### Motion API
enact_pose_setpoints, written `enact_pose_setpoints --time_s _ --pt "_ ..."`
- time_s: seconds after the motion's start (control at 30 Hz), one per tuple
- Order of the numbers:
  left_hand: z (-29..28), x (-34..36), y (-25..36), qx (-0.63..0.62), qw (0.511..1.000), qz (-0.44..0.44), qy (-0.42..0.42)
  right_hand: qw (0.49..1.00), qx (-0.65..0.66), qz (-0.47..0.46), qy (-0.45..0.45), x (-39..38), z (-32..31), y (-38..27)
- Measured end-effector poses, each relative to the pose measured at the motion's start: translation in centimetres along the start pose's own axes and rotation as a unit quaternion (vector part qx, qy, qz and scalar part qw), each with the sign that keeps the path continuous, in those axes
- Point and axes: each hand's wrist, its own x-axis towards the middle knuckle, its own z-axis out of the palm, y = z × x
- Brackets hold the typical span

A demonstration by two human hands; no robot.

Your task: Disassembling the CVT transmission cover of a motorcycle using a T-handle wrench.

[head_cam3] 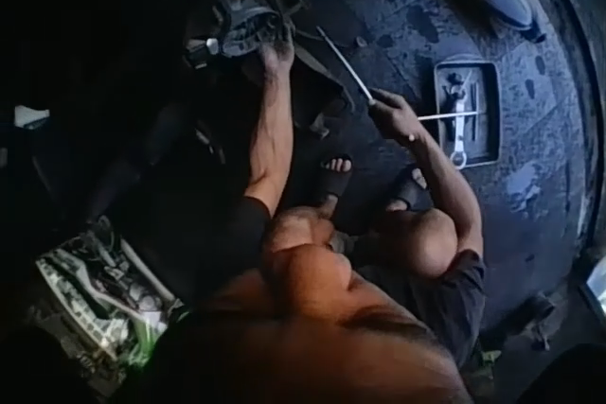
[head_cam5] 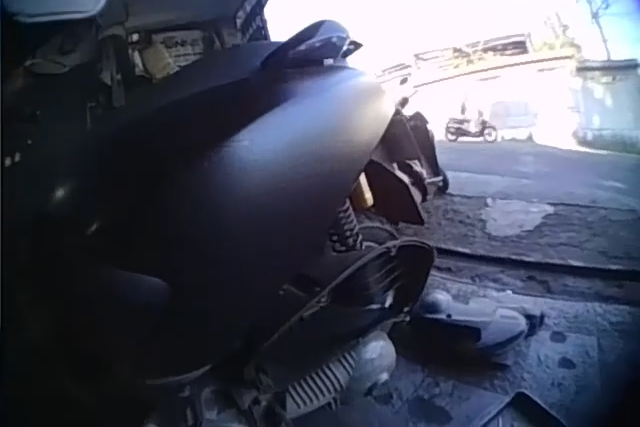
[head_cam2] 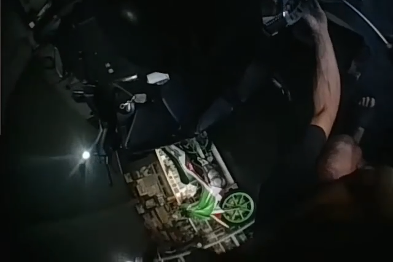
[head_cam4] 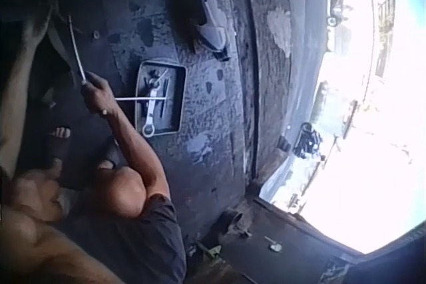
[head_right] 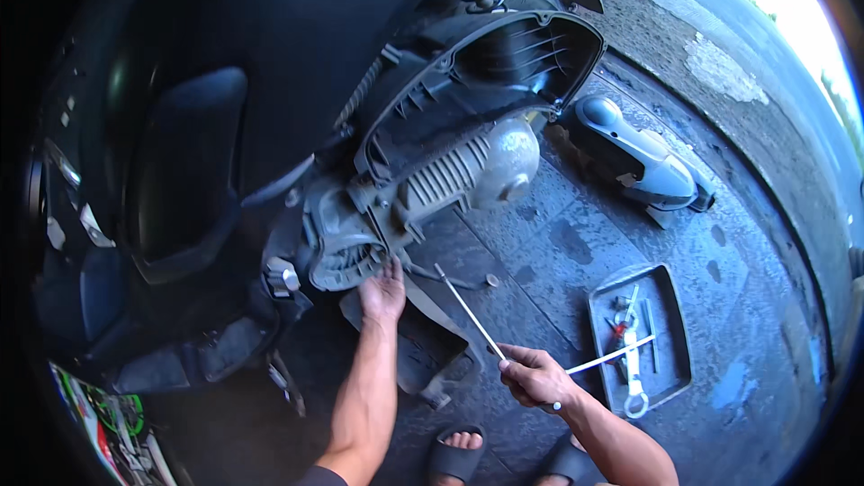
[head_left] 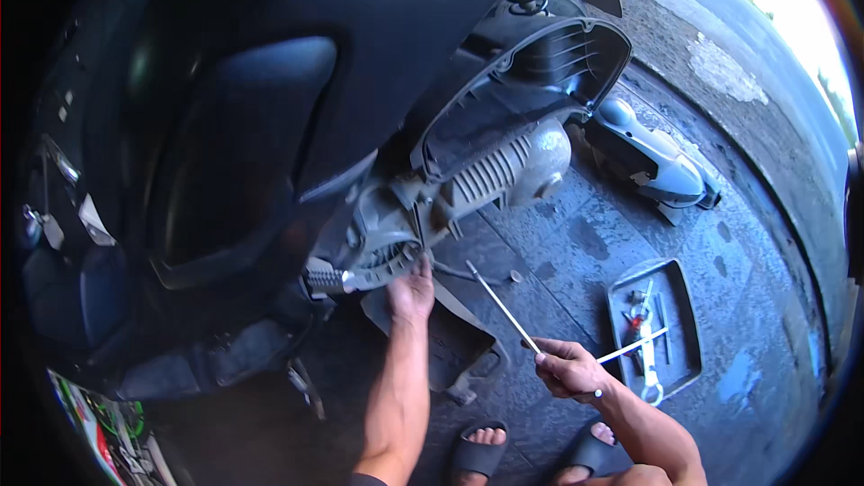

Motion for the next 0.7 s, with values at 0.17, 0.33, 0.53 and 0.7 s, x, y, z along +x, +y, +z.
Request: enact_pose_setpoints --time_s 0.17,0.33,0.53,0.7 --pt "0.1 -1.4 0.1 0.043 0.999 -0.021 0.009 0.991 0.084 0.030 -0.096 4.6 2.4 0.8" --pt "-0.4 -1.7 1.3 0.073 0.992 -0.102 -0.003 0.983 0.114 0.058 -0.134 6.8 4.9 1.3" --pt "0.4 -1.4 1.6 0.053 0.991 -0.113 0.040 0.978 0.154 0.048 -0.133 8.6 5.9 2.5" --pt "1.0 -1.3 2.0 -0.023 0.992 -0.120 0.029 0.969 0.198 0.034 -0.143 9.6 7.7 4.0"
